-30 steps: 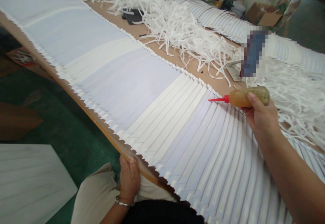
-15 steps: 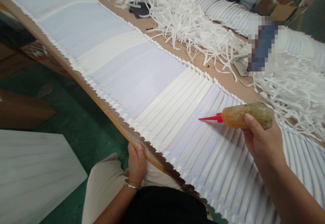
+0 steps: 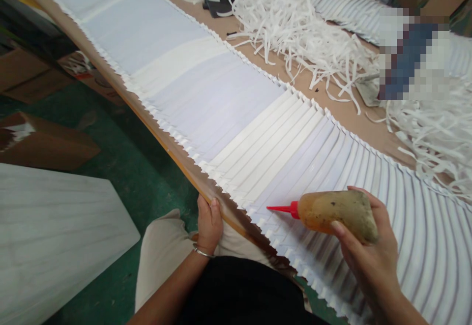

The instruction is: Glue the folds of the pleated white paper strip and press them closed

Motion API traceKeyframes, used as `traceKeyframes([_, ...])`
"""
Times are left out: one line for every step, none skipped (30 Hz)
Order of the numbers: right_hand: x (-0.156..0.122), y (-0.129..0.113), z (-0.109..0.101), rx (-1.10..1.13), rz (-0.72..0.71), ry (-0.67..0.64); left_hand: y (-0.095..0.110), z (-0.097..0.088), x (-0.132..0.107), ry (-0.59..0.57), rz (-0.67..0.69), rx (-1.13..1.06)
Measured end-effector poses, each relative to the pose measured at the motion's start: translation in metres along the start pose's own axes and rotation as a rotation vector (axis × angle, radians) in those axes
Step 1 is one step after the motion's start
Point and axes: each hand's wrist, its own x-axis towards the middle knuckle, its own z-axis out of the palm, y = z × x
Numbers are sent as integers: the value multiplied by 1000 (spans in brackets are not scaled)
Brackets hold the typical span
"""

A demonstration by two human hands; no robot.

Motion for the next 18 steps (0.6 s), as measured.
traceKeyframes([-1, -3, 0, -36, -48, -3, 0, 0, 0, -1, 1, 0])
traceKeyframes([-1, -6, -1, -47, -117, -6, 1, 0, 0, -2, 2, -1])
traceKeyframes([1, -8, -2, -40, -204, -10, 1, 0, 0, -2, 1, -2])
traceKeyframes([4, -10, -3, -18, -298, -15, 0, 0, 0, -2, -1, -3])
traceKeyframes([10, -12, -5, 12, -395, -16, 0, 1, 0, -1, -4, -3])
traceKeyframes([17, -14, -7, 37, -491, -3, 0, 1, -1, 1, -8, -4])
traceKeyframes([26, -15, -9, 51, -575, 42, -1, 2, -1, 4, -12, -4])
traceKeyframes([37, -15, -11, 48, -634, 119, -2, 2, -1, 7, -14, -5])
traceKeyframes([50, -16, -13, 56, -655, 215, -2, 3, -1, 10, -16, -7])
traceKeyframes([64, -16, -15, 100, -632, 306, -2, 3, -1, 12, -18, -9])
traceKeyframes([80, -16, -16, 182, -565, 372, -3, 3, -1, 13, -19, -11])
traceKeyframes([98, -16, -17, 301, -466, 398, -3, 3, 0, 15, -21, -13])
traceKeyframes([117, -17, -18, 442, -352, 381, -4, 2, 0, 16, -23, -15])
traceKeyframes([136, -16, -18, 580, -246, 342, -5, 2, 0, 17, -25, -17])
traceKeyframes([155, -16, -18, 685, -163, 304, -5, 2, 0, 19, -28, -18])
traceKeyframes([172, -16, -18, 747, -106, 279, -6, 2, 1, 20, -31, -19])
traceKeyframes([188, -15, -17, 773, -72, 271, -8, 2, 1, 22, -35, -19])
traceKeyframes([201, -13, -16, 776, -51, 271, -9, 2, 1, 23, -39, -20])
